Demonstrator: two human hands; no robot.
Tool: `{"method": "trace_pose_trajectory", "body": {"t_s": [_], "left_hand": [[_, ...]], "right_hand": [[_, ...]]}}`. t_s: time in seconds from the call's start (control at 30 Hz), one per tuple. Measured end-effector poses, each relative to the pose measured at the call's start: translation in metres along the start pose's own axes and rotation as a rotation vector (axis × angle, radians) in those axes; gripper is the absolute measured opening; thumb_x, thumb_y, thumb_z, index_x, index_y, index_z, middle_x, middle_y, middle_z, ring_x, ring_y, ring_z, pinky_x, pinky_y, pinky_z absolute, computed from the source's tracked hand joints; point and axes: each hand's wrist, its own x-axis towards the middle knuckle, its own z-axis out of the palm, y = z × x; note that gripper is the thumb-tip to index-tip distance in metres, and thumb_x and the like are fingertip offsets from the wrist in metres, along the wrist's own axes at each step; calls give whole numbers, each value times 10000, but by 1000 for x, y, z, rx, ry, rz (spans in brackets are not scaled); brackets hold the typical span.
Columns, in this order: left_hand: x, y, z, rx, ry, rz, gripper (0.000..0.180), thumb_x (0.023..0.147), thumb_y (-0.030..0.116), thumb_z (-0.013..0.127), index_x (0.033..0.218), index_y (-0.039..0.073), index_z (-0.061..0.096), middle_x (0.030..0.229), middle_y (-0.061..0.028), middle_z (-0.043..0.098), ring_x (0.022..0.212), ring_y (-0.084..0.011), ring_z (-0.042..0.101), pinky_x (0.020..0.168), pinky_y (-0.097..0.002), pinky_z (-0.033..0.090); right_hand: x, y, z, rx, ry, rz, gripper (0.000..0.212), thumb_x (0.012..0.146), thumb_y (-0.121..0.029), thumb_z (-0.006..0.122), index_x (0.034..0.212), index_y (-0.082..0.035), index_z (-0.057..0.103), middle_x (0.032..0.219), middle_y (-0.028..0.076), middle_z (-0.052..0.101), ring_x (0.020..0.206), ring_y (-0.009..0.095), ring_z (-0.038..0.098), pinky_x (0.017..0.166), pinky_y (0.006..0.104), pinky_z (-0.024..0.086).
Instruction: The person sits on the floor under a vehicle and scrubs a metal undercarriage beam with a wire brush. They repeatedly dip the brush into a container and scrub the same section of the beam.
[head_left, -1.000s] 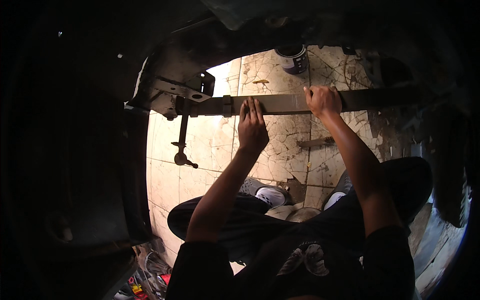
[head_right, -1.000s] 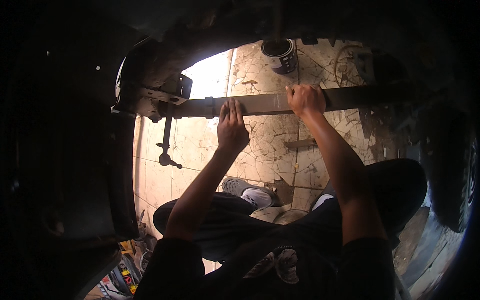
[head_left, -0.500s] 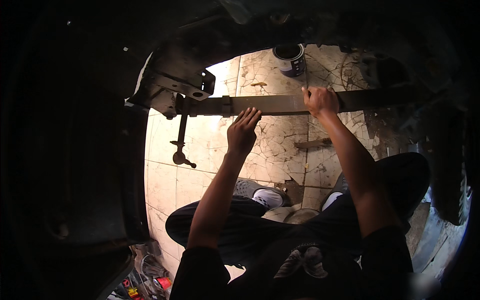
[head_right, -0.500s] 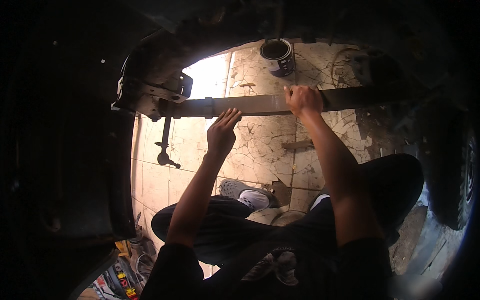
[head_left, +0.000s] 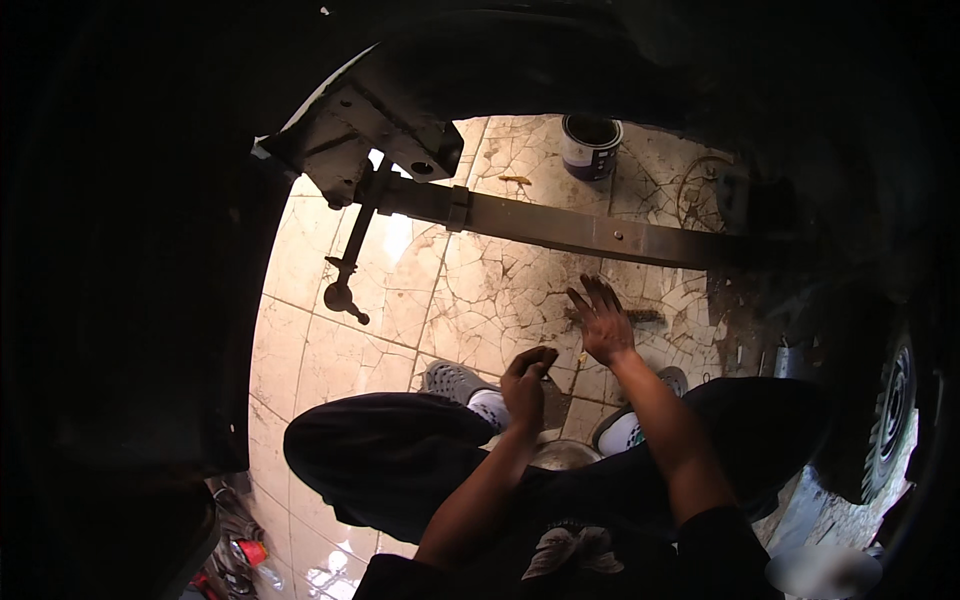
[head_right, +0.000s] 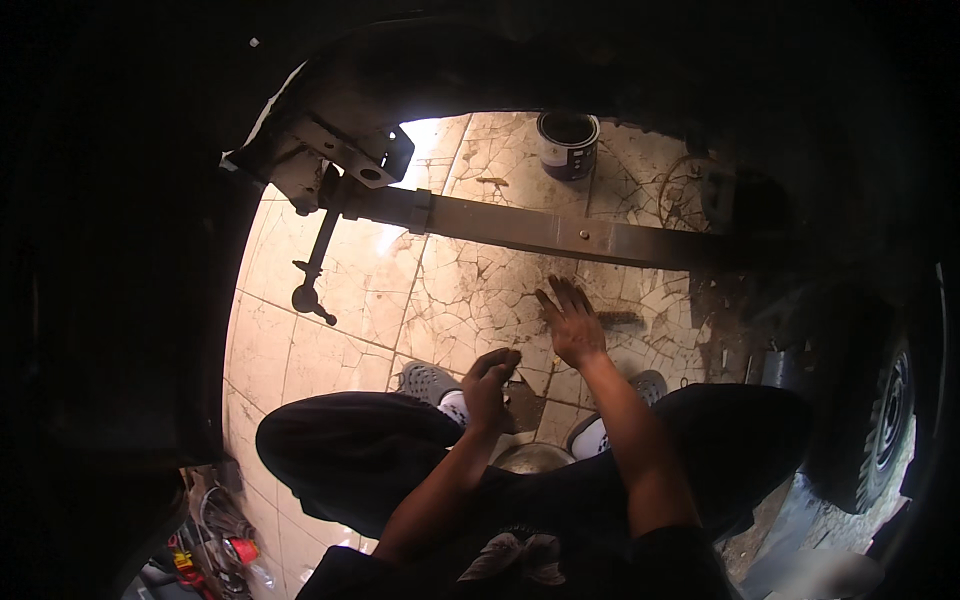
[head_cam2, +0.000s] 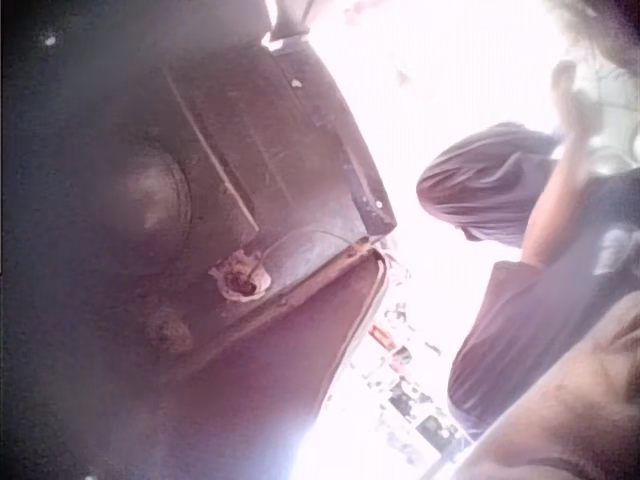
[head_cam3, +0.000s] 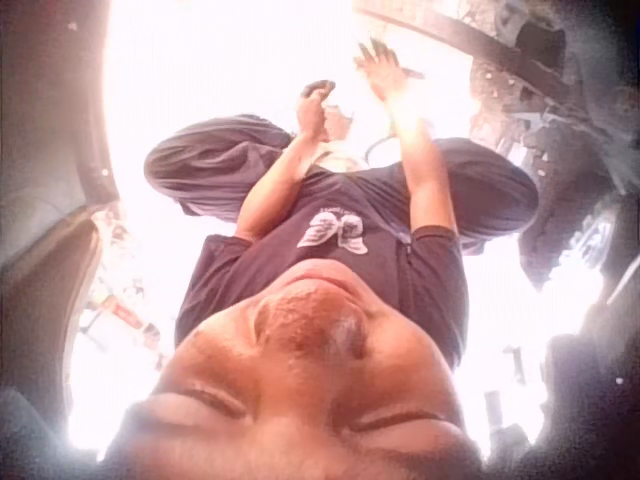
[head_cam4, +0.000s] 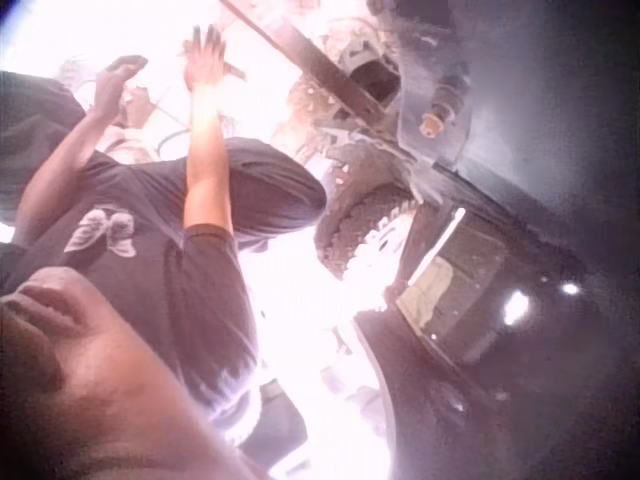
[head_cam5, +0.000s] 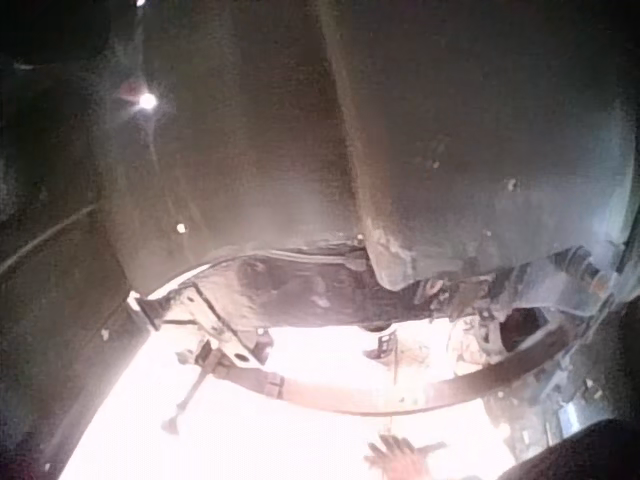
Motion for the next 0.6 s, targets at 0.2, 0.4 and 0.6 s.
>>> {"method": "trace_pose_trajectory", "body": {"t_s": [0.2, 0.4, 0.6], "left_hand": [[-6, 13, -4, 36, 76, -46, 289, 974, 80, 636, 1209, -62, 727, 1103, -141, 793, 991, -202, 755, 937, -317, 581], [-24, 4, 42, 295, -111, 95, 281, 1022, 118, 598, 1197, -61, 728, 1041, -141, 804, 948, -196, 764, 909, -322, 579], [-7, 29, 25, 148, -95, 65, 334, 973, 95, 511, 1169, -89, 709, 998, -186, 773, 911, -245, 766, 773, -357, 646]], "right_hand": [[-33, 51, 38, -105, -405, 180, 555, 1034, -178, 589, 1580, -158, 487, 1573, 141, 519, 1488, 363, 456, 1259, 515, 331], [-27, 56, 51, -252, -402, 43, 460, 984, -240, 660, 1422, -115, 604, 1371, 140, 625, 1352, 347, 559, 1175, 496, 421], [-7, 6, 20, 110, -202, 41, 448, 866, -230, 768, 1280, -85, 676, 1277, 157, 655, 1216, 388, 635, 1021, 499, 547]]}}
